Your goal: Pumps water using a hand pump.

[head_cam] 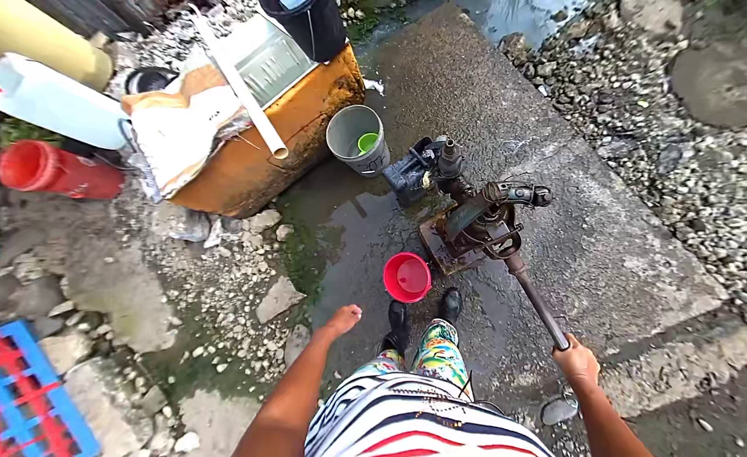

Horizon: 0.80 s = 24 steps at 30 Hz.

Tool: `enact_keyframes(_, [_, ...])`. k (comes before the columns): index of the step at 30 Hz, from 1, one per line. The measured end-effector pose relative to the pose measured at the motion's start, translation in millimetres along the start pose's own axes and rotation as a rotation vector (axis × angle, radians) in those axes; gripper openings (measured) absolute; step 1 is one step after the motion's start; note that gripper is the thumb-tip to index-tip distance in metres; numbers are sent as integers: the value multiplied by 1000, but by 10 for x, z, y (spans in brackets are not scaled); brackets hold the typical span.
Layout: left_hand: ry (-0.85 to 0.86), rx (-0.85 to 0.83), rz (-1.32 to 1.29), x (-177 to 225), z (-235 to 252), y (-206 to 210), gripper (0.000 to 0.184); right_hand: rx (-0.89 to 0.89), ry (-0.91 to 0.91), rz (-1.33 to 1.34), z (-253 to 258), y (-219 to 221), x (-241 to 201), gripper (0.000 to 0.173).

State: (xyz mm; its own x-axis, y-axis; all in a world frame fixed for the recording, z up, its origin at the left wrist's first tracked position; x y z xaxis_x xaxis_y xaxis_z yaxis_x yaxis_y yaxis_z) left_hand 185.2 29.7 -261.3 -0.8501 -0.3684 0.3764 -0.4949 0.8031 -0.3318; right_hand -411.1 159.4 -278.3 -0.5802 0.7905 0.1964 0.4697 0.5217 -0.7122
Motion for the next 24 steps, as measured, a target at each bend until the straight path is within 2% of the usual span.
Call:
enact_keyframes(3, [-2, 2, 6, -22, -81, -23, 36, -85, 107, 113, 224, 284, -170, 35])
enact_keyframes(6, [22, -6, 1, -89, -92, 7, 36, -294, 98, 218, 194, 601, -350, 36])
enact_keyframes(8, [18, -9, -20, -178, -54, 31, 36, -389, 37, 261, -81, 824, -425, 31])
enact_keyframes(10, [12, -20, -43, -246, 9, 89, 36, -377, -6, 300, -469, 848, -329, 30])
enact_keyframes(12, [20, -34, -61, -290, 94, 147, 35, -334, -21, 287, -811, 602, -135, 37])
enact_keyframes(15, [49, -61, -58, -280, 203, 234, 35, -260, 0, 144, -1459, -196, 79, 52])
enact_keyframes(17, [58, -77, -43, -258, 278, 270, 36, -156, 6, 19, -1925, -817, 14, 61])
enact_keyframes(19, [64, -86, -36, -174, 308, 276, 36, -80, -5, -70, -2250, -1253, -144, 61])
enact_keyframes(21, [77, -93, -44, -48, 331, 279, 36, -82, 11, -105, -2264, -1346, -236, 55])
enact_keyframes(24, [121, -74, -72, 101, 391, 255, 36, -127, 59, -25, -1890, -934, -141, 39])
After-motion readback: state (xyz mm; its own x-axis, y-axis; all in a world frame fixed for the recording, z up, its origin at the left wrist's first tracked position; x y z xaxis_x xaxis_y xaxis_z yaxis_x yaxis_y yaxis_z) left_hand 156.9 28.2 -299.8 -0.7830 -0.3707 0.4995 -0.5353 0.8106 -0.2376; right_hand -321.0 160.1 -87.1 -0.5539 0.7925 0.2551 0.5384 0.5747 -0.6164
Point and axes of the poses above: each hand's wrist, its own z-axis towards the middle knuckle, its own y-axis out of the palm, x = y × z, the point moved 8 cm from there along z, towards the middle knuckle, and after that the axes turned 10 degrees about y, right-handed, at the moved point
